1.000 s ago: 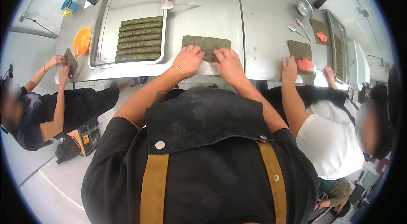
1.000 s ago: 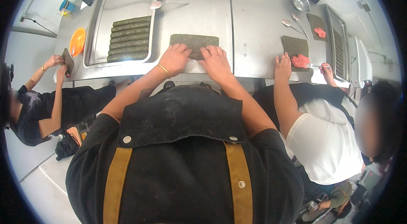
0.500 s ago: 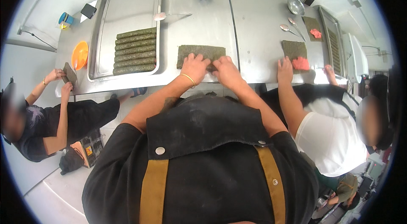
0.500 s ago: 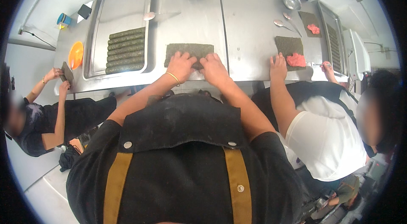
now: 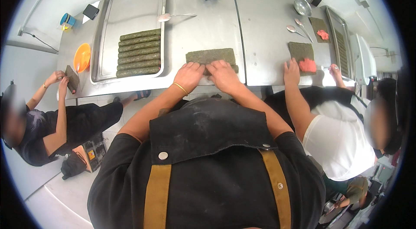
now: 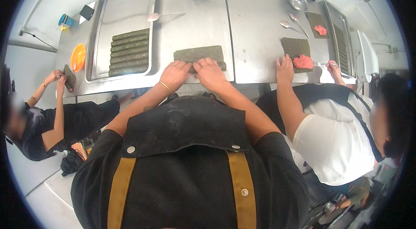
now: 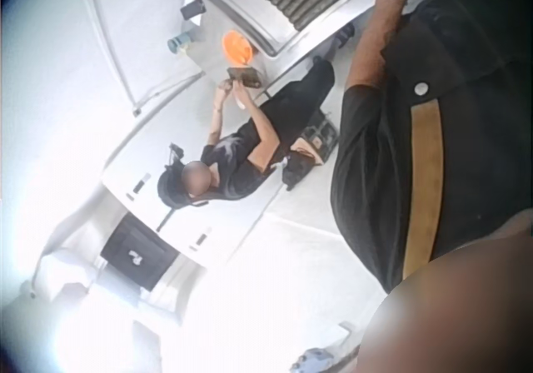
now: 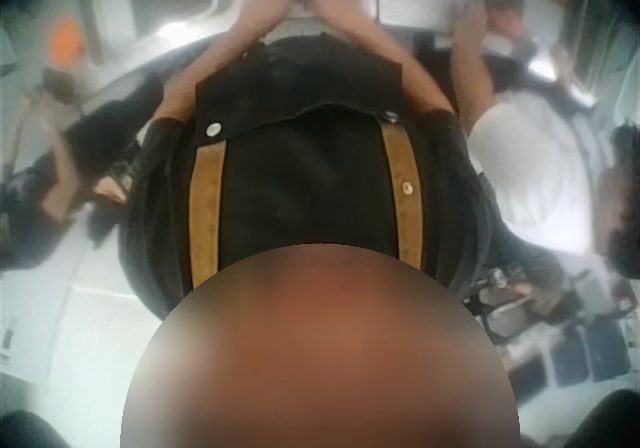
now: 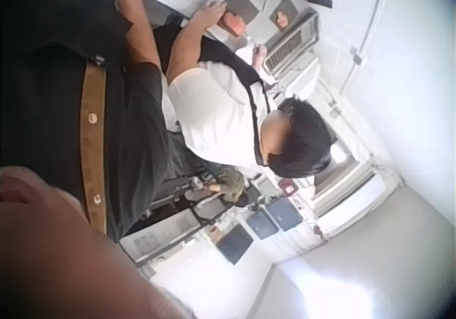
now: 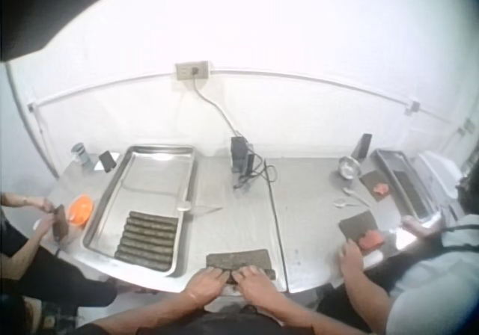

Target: The person spreads a pink paste onto a sheet of nori using a spoon, then rolls the nori into a cylindrical shape. The finished roll is placed on a metal tray alongside other completed rolls. The person repeats the process with additional nori sheets.

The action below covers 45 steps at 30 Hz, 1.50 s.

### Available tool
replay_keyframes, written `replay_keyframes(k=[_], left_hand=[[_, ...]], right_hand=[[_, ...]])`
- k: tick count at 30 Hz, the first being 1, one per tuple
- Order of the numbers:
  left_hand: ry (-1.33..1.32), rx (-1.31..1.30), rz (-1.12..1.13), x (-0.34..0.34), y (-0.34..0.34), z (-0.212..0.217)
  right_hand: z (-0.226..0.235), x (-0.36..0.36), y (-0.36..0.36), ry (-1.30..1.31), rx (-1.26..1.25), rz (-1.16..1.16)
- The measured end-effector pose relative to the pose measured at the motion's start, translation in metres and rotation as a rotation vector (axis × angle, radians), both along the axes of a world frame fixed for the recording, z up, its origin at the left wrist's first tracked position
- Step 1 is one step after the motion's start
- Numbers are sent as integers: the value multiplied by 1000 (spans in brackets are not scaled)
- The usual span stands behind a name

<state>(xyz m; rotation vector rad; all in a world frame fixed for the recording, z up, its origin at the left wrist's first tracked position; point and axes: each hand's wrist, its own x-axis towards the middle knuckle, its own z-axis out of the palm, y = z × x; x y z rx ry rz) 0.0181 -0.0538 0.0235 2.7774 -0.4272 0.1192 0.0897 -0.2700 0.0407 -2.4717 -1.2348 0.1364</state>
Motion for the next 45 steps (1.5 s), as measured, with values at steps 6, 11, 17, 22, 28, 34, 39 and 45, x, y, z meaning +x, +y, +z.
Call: replay_keyframes(k=[6,11,17,22,28,34,39,45], left_hand=[[54,101,63,-11,0,9],[68,88,116,-12,-4,15],[16,-52,74,-24,24,8],[85,-10,86,-29,31,18],[15,-132,-22,-10,-12,18],[-62,-128,-37,-12,-16,6],[-74,-145,-60,-15,-15,2],[-49,-60,-32,-15,-14,7]], right_hand=[[-5,-9,24,0,-185,-11],[-1,-9,9,42,-86,15],[2,-4,-44,111,-59,-54],[0,-4,-44,94,-88,-77],[8,-8,-4,166,-206,2],[1,-13,3,131,-169,-40],[-7,-15,-2,41,-184,-4],[-12,-17,-18,105,-139,-18]])
